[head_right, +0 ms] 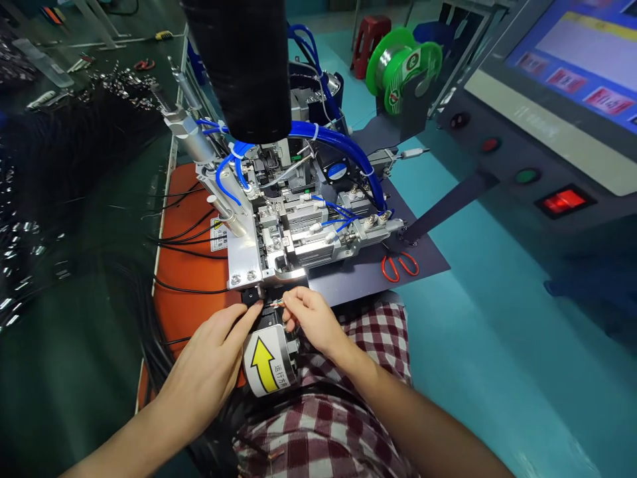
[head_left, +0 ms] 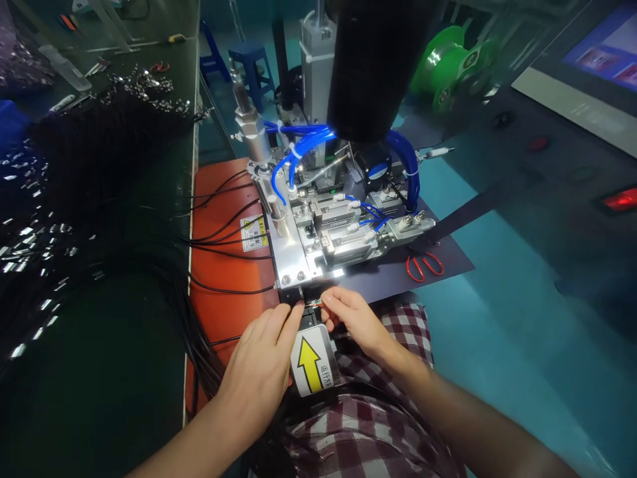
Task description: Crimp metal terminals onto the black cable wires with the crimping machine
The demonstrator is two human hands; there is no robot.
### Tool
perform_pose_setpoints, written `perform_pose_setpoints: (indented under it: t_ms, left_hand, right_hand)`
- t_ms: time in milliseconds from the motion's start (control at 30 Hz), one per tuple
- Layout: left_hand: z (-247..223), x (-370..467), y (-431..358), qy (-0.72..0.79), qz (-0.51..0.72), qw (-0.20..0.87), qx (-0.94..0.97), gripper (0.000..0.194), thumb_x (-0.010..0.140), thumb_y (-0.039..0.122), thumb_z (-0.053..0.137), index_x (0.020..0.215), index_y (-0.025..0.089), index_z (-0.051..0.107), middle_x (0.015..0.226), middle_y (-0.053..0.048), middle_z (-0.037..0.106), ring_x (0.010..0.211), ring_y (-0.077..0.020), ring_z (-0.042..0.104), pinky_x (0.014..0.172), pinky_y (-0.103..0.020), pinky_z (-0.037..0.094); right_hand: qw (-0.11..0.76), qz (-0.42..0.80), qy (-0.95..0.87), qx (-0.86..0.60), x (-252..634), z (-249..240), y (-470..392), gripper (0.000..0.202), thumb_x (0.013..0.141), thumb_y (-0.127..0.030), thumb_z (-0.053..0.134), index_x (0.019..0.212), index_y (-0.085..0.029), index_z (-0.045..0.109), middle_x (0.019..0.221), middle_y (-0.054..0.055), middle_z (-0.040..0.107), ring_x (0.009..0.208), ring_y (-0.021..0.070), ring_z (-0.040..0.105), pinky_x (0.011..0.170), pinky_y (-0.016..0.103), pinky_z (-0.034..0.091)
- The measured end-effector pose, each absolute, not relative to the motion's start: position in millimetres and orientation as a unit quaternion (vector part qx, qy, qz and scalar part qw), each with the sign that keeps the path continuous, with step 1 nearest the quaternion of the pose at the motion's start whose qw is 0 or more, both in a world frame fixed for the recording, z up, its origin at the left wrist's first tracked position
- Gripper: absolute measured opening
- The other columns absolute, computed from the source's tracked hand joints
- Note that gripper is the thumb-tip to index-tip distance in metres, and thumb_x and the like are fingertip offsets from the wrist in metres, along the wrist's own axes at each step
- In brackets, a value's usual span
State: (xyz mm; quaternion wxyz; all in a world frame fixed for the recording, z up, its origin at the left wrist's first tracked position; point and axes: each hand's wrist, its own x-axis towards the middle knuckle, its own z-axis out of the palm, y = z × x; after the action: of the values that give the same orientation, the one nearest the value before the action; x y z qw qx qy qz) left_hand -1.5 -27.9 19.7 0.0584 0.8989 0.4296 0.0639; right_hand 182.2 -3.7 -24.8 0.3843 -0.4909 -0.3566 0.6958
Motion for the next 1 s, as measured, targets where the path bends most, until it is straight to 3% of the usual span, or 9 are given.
perform_pose_setpoints:
  t_ms: [333, 500, 700, 867, 1000]
  left_hand:
    - [21.3, 9.0, -14.9, 0.441, 0.121, 0.220, 0.862, 0.037, 0.087, 0.005, 0.035, 0.122, 0.009, 0.049, 0.109, -0.012, 0.054, 0.095, -0.0226, 0.049, 0.083, -0.040, 0.049]
    - [18.9, 11.1, -15.3, 0.443, 0.119, 0.201, 0.866, 0.037, 0.087, 0.005, 0.035, 0.121, 0.010, 0.049, 0.106, -0.011, 0.056, 0.091, -0.0218, 0.050, 0.080, -0.038, 0.050]
    - [15.6, 11.4, -17.1, 0.445, 0.137, 0.185, 0.865, 0.037, 0.087, 0.005, 0.035, 0.121, 0.010, 0.049, 0.108, -0.011, 0.055, 0.093, -0.0217, 0.051, 0.082, -0.037, 0.050]
    - [14.8, 9.7, -17.6, 0.437, 0.151, 0.192, 0.865, 0.036, 0.086, 0.005, 0.035, 0.119, 0.009, 0.050, 0.106, -0.012, 0.055, 0.092, -0.0213, 0.051, 0.080, -0.037, 0.051]
    - [12.6, 11.5, -18.3, 0.436, 0.136, 0.173, 0.873, 0.037, 0.087, 0.004, 0.035, 0.121, 0.008, 0.048, 0.108, -0.013, 0.055, 0.092, -0.0221, 0.051, 0.080, -0.038, 0.052]
  right_hand:
    - [0.401, 0.627, -0.430, -0.512, 183.2, -24.1, -6.4, 0.020, 0.082, -0.035, 0.057, 0.073, -0.019, 0.052, 0.059, -0.005, 0.048, 0.053, 0.0104, 0.044, 0.052, 0.025, 0.035]
    - [0.401, 0.701, -0.339, -0.482, 181.5, -26.9, -4.5, 0.026, 0.078, -0.041, 0.062, 0.070, -0.018, 0.051, 0.056, -0.006, 0.047, 0.048, 0.0086, 0.042, 0.050, 0.024, 0.032]
    - [0.415, 0.657, -0.382, -0.499, 177.2, -26.1, -6.6, 0.031, 0.080, -0.046, 0.057, 0.068, -0.020, 0.048, 0.060, -0.004, 0.049, 0.051, 0.0105, 0.045, 0.051, 0.026, 0.035]
    - [0.438, 0.616, -0.408, -0.512, 174.2, -25.9, -5.8, 0.027, 0.081, -0.041, 0.057, 0.068, -0.020, 0.047, 0.059, -0.005, 0.045, 0.050, 0.0099, 0.040, 0.049, 0.025, 0.032]
    - [0.446, 0.655, -0.355, -0.495, 172.8, -27.2, -4.5, 0.029, 0.079, -0.041, 0.060, 0.066, -0.019, 0.046, 0.058, -0.006, 0.044, 0.049, 0.0085, 0.037, 0.050, 0.025, 0.030]
